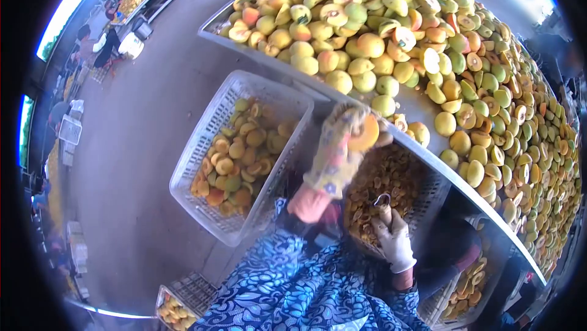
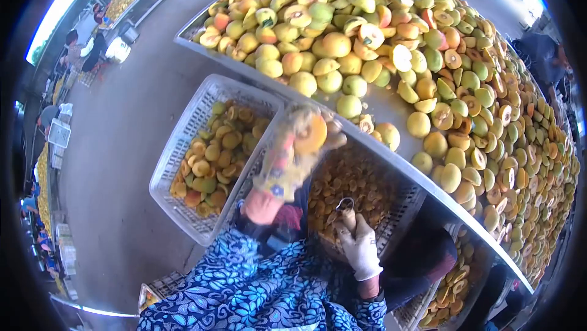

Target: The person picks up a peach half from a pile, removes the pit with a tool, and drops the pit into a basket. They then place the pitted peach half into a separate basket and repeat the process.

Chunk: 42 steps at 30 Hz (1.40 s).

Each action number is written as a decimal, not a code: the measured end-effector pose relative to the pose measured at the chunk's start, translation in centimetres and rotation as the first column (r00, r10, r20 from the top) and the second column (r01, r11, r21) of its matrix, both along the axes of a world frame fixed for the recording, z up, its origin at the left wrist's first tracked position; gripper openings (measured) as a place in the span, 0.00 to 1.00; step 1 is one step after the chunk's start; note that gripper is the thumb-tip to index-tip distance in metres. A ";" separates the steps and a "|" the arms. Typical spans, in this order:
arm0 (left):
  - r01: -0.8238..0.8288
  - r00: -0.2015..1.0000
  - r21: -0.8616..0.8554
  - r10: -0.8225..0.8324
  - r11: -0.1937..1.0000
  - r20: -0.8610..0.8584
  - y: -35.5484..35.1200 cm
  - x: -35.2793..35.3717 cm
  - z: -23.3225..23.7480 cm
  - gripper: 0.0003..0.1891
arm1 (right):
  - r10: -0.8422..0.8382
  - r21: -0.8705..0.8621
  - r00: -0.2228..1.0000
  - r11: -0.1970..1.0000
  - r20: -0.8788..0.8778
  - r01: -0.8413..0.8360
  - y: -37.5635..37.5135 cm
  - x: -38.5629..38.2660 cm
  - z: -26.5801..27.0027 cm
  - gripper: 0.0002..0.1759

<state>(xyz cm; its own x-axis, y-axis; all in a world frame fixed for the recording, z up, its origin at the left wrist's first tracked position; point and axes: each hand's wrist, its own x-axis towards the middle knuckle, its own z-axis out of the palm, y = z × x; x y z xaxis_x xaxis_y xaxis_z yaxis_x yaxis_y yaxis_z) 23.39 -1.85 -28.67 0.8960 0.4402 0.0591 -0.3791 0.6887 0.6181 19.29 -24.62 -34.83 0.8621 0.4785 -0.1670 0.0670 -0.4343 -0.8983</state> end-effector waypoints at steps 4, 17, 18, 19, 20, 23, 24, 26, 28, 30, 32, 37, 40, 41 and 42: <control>0.096 0.989 -0.241 -0.119 0.966 -0.083 -3.3 -5.5 0.2 0.18 | -0.030 0.141 0.957 0.987 -0.289 0.074 -0.2 -0.6 2.8 0.10; 0.065 0.962 0.164 -0.018 0.984 -0.273 -6.4 -11.0 3.0 0.31 | 0.227 0.119 0.974 0.968 -0.020 -0.223 2.1 -3.9 10.3 0.14; 0.069 0.966 0.189 -0.018 0.979 -0.257 -6.4 -11.2 3.1 0.31 | 0.226 0.158 0.974 0.963 -0.026 -0.219 2.2 -4.0 10.3 0.14; 0.071 0.970 0.214 -0.018 0.974 -0.241 -6.5 -11.3 3.1 0.31 | 0.238 0.149 0.971 0.961 -0.008 -0.235 2.1 -4.0 10.3 0.15; 0.073 0.970 0.217 -0.019 0.973 -0.241 -6.7 -11.4 3.2 0.31 | 0.236 0.151 0.972 0.961 -0.007 -0.233 1.9 -4.0 10.1 0.15; 0.077 0.962 0.229 -0.012 0.970 -0.272 -7.4 -11.4 3.4 0.27 | 0.287 0.117 0.958 0.952 -0.019 -0.283 1.4 -3.9 9.6 0.17; 0.088 0.960 0.214 -0.026 0.973 -0.278 -7.6 -11.4 3.6 0.26 | 0.299 0.117 0.954 0.948 -0.022 -0.294 1.3 -3.8 9.7 0.17; 0.101 0.958 0.198 -0.041 0.975 -0.284 -8.1 -11.4 3.9 0.25 | 0.308 0.118 0.951 0.945 -0.026 -0.303 0.9 -3.5 9.8 0.18; 0.077 0.961 0.349 0.024 0.934 -0.276 -8.4 -11.5 4.1 0.23 | 0.408 0.126 0.912 0.908 -0.042 -0.400 0.3 -2.8 9.7 0.19; 0.111 0.946 0.370 0.017 0.922 -0.325 -8.2 -11.7 3.7 0.27 | 0.446 0.130 0.890 0.892 -0.092 -0.433 -0.1 -2.1 10.0 0.16; 0.143 0.930 0.391 0.012 0.909 -0.368 -8.2 -11.6 3.3 0.31 | 0.483 0.135 0.865 0.874 -0.136 -0.467 -0.1 -1.6 10.1 0.13; 0.001 0.976 0.444 0.095 0.896 -0.194 -8.5 -11.0 1.8 0.16 | 0.493 0.153 0.870 0.860 -0.003 -0.487 0.5 -0.5 7.8 0.17; 0.040 0.984 0.501 0.052 0.865 -0.168 -8.4 -10.2 4.0 0.14 | 0.431 0.230 0.901 0.872 0.059 -0.432 0.4 -0.9 7.5 0.18; 0.043 0.984 0.500 0.049 0.865 -0.170 -8.7 -10.3 3.9 0.14 | 0.409 0.282 0.912 0.871 0.035 -0.401 0.4 -1.2 7.4 0.18; 0.052 0.983 0.356 0.015 0.933 -0.183 -9.1 -10.4 3.8 0.13 | 0.408 0.284 0.912 0.871 0.039 -0.402 0.4 -1.1 7.6 0.18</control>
<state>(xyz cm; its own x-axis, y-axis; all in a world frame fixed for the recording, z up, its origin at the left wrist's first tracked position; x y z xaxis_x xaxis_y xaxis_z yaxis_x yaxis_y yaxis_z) 13.04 -10.96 -24.85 0.9140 0.4030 0.0471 -0.2283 0.4149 0.8808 18.17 -24.20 -27.25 0.5805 0.8142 0.0094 0.1620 -0.1042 -0.9813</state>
